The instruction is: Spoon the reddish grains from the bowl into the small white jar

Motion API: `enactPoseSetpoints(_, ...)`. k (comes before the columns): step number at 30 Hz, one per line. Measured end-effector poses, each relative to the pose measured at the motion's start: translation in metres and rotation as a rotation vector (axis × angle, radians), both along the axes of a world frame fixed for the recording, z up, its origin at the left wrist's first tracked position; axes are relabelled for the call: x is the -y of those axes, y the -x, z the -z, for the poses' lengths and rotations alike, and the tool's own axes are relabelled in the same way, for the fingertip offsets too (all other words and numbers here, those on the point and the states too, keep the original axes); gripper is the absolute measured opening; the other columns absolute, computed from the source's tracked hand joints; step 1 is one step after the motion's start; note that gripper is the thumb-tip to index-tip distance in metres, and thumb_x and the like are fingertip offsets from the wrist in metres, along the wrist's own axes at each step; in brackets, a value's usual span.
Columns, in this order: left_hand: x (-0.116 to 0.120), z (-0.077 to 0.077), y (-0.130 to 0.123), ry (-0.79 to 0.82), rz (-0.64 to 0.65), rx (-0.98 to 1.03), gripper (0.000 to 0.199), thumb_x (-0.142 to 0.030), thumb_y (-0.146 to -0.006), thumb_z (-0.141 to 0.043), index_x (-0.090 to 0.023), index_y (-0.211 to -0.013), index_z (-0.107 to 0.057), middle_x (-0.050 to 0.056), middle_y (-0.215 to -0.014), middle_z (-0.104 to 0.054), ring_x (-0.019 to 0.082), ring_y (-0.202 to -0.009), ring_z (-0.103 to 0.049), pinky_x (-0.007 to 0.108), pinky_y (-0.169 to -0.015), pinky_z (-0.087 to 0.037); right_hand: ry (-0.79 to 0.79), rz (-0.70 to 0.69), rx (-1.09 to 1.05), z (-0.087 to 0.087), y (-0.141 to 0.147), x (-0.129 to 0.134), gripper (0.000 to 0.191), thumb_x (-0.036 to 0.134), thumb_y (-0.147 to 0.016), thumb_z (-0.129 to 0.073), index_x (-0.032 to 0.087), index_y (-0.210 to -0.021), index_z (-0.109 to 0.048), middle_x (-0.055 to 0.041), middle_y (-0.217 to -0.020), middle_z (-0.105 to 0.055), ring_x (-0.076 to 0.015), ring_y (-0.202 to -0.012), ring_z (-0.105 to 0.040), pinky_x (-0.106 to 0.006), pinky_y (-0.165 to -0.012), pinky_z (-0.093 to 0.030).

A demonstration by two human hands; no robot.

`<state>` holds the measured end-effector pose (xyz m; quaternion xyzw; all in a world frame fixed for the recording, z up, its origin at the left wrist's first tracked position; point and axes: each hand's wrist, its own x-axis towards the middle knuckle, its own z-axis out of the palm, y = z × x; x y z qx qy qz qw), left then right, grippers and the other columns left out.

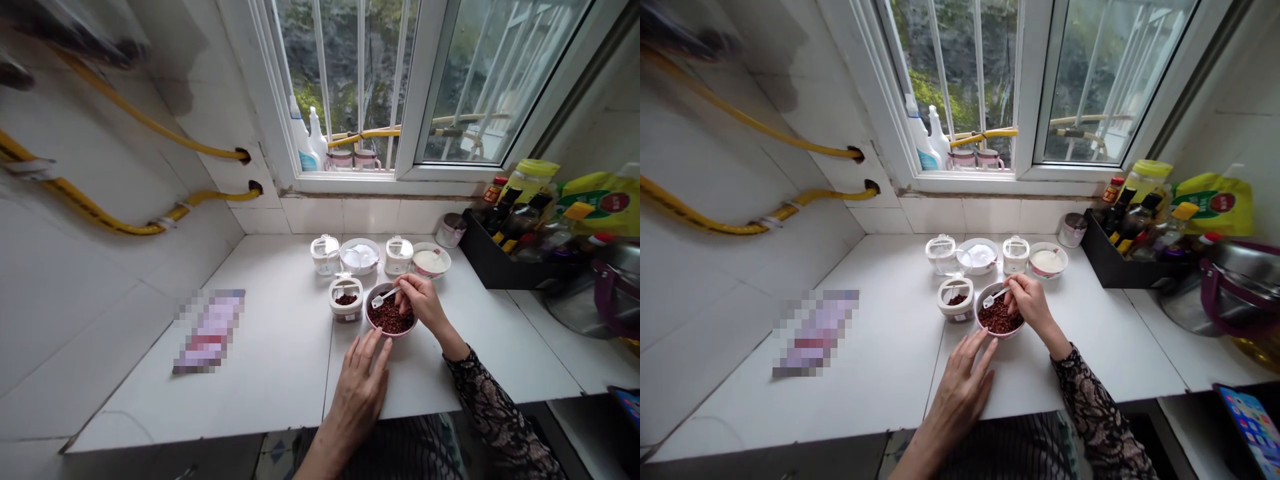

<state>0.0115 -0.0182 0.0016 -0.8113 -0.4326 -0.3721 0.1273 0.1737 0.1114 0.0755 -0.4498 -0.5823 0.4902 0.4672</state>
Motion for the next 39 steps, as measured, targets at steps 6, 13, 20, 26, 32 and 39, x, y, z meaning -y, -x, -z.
enactPoseSetpoints(6, -0.004, 0.007, -0.003, -0.020, -0.026, -0.005, 0.057, -0.001, -0.092, -0.044, -0.007, -0.149, -0.040, 0.018, -0.144, -0.054, 0.028, -0.144, -0.039, 0.045, -0.113, -0.042, 0.000, 0.006, -0.027, 0.000, 0.001, 0.000, 0.031, 0.049, -0.078, -0.062, 0.018, -0.079, -0.060, 0.0028, -0.049, -0.062, -0.0093, -0.033, -0.052, -0.018, -0.034, -0.038)
enactPoseSetpoints(13, -0.006, 0.010, -0.003, -0.035, -0.014, -0.017, 0.064, 0.000, -0.089, -0.044, -0.003, -0.152, -0.034, 0.020, -0.144, -0.054, 0.029, -0.147, -0.035, 0.044, -0.113, -0.042, 0.001, 0.009, -0.065, 0.001, 0.002, -0.001, 0.032, 0.049, -0.077, -0.065, 0.017, -0.078, -0.062, 0.0028, -0.048, -0.063, -0.0091, -0.031, -0.052, -0.018, -0.033, -0.038)
enactPoseSetpoints(20, -0.006, 0.012, -0.004, -0.040, -0.024, -0.006, 0.064, -0.001, -0.092, -0.041, -0.004, -0.155, -0.030, 0.019, -0.145, -0.054, 0.028, -0.146, -0.037, 0.044, -0.112, -0.044, 0.032, 0.014, -0.097, 0.002, -0.001, -0.005, 0.035, 0.051, -0.075, -0.068, 0.017, -0.078, -0.061, 0.0028, -0.048, -0.063, -0.0103, -0.030, -0.053, -0.019, -0.032, -0.038)
enactPoseSetpoints(26, -0.005, 0.013, -0.004, -0.025, -0.009, -0.012, 0.064, 0.001, -0.090, -0.042, -0.002, -0.153, -0.033, 0.020, -0.146, -0.052, 0.030, -0.147, -0.034, 0.044, -0.111, -0.045, -0.040, 0.010, 0.000, 0.003, 0.001, -0.002, 0.028, 0.046, -0.080, -0.063, 0.018, -0.078, -0.062, 0.0030, -0.049, -0.063, -0.0095, -0.032, -0.052, -0.019, -0.034, -0.037)
enactPoseSetpoints(32, -0.006, 0.012, -0.004, -0.033, -0.007, 0.004, 0.064, 0.001, -0.090, -0.041, -0.003, -0.153, -0.032, 0.020, -0.145, -0.053, 0.029, -0.147, -0.035, 0.044, -0.111, -0.045, -0.094, -0.094, 0.143, 0.003, 0.007, 0.006, 0.020, 0.037, -0.084, -0.057, 0.019, -0.076, -0.062, 0.0037, -0.048, -0.060, -0.0097, -0.035, -0.051, -0.020, -0.037, -0.039)
enactPoseSetpoints(39, -0.005, 0.011, -0.004, -0.022, -0.011, -0.006, 0.065, 0.000, -0.090, -0.041, -0.004, -0.154, -0.030, 0.020, -0.147, -0.051, 0.029, -0.147, -0.036, 0.044, -0.110, -0.046, 0.079, -0.084, -0.032, -0.001, -0.001, -0.001, 0.029, 0.047, -0.076, -0.064, 0.018, -0.077, -0.060, 0.0022, -0.048, -0.064, -0.0111, -0.031, -0.053, -0.019, -0.032, -0.038)
